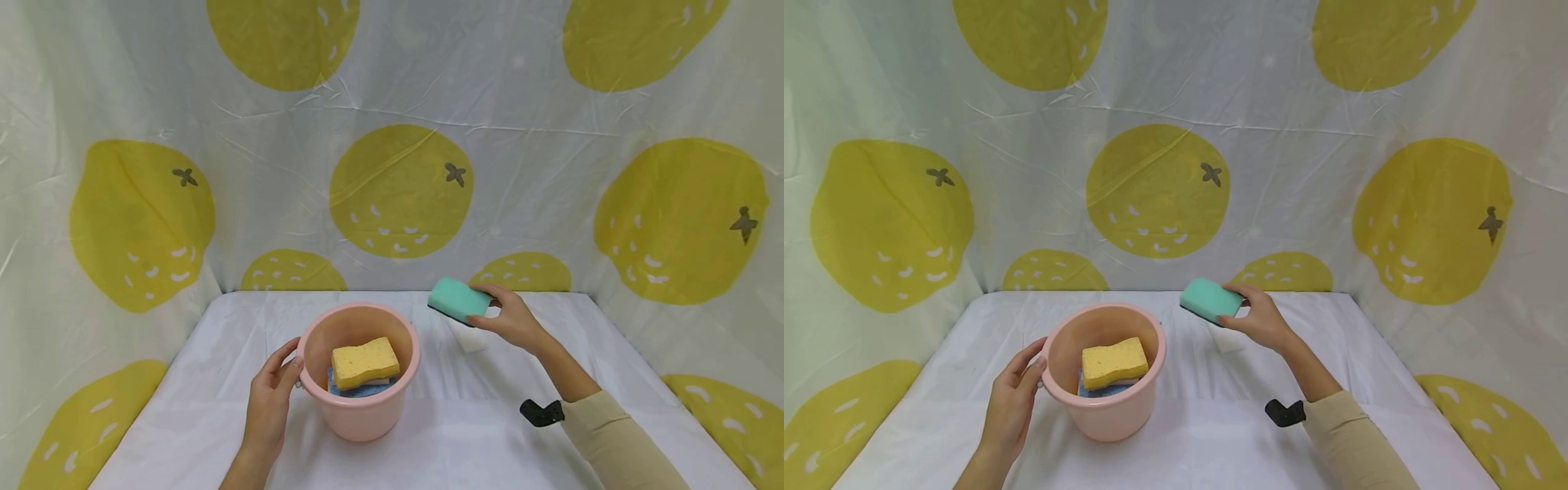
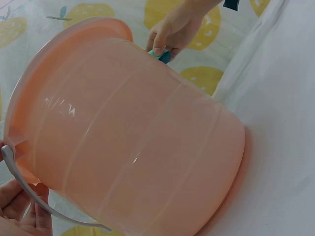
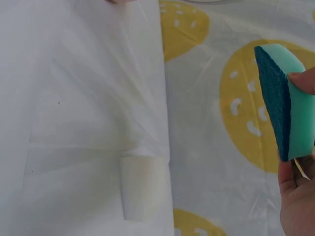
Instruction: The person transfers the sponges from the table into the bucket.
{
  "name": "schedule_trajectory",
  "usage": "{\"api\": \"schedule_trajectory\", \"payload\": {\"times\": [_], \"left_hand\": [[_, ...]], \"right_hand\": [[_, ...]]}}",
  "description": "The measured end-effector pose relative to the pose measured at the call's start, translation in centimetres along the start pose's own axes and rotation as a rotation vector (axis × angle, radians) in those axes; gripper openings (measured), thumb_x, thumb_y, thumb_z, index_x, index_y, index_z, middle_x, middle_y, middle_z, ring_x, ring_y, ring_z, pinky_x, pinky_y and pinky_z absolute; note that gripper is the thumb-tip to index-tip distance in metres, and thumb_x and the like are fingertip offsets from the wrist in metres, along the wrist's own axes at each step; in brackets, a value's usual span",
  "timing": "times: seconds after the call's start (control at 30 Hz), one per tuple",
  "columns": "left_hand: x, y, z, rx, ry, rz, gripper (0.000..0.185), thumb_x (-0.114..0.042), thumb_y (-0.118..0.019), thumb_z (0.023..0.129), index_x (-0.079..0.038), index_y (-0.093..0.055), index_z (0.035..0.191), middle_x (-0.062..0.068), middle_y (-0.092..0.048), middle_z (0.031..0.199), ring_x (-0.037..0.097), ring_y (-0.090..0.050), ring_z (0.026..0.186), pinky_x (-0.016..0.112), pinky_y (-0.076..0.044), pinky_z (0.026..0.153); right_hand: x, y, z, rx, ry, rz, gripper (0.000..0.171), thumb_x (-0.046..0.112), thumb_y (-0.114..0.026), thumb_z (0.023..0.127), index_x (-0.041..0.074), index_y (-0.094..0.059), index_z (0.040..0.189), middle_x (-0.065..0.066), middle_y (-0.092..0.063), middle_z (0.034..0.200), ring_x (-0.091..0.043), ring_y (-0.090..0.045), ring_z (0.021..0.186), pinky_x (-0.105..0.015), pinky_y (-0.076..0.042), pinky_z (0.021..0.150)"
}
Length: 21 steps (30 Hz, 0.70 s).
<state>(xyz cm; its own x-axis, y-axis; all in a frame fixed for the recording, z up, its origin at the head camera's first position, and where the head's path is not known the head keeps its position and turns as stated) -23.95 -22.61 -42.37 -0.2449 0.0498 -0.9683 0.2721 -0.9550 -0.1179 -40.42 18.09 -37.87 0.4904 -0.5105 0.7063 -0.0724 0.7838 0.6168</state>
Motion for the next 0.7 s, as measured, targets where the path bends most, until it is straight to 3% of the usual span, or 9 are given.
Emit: {"api": "schedule_trajectory", "payload": {"times": [0.4,0.7], "left_hand": [[-0.1,0.0,-0.1,0.0,0.003,-0.003,0.042,-0.019,-0.064,0.106,-0.003,-0.058,0.144,0.02,-0.062,0.134,0.013,-0.064,0.103,0.023,-0.048,0.09],[0.0,0.1,0.0,-0.004,0.004,0.004,0.042,-0.019,-0.064,0.105,-0.003,-0.059,0.144,0.017,-0.065,0.13,0.014,-0.064,0.101,0.024,-0.048,0.09]], "right_hand": [[4.4,-1.0,0.5,0.032,0.113,0.072,0.064,0.016,-0.086,0.087,-0.001,-0.057,0.142,-0.019,-0.056,0.139,-0.035,-0.057,0.118,-0.052,-0.048,0.097],[7.8,-2.5,0.5,0.065,0.212,0.034,0.062,0.016,-0.087,0.085,0.002,-0.06,0.14,-0.014,-0.056,0.138,-0.034,-0.056,0.121,-0.054,-0.047,0.101]]}}
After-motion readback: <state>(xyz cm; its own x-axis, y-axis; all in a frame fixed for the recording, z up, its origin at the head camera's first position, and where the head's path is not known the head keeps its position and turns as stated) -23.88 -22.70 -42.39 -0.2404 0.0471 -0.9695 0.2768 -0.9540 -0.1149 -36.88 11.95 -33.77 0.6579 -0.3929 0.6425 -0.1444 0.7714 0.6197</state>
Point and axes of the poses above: each hand's wrist, its own z-axis towards the middle knuckle, its own y-axis out of the back of the hand, x = y × z, the point moved 8 cm from there along z, towards the middle knuckle
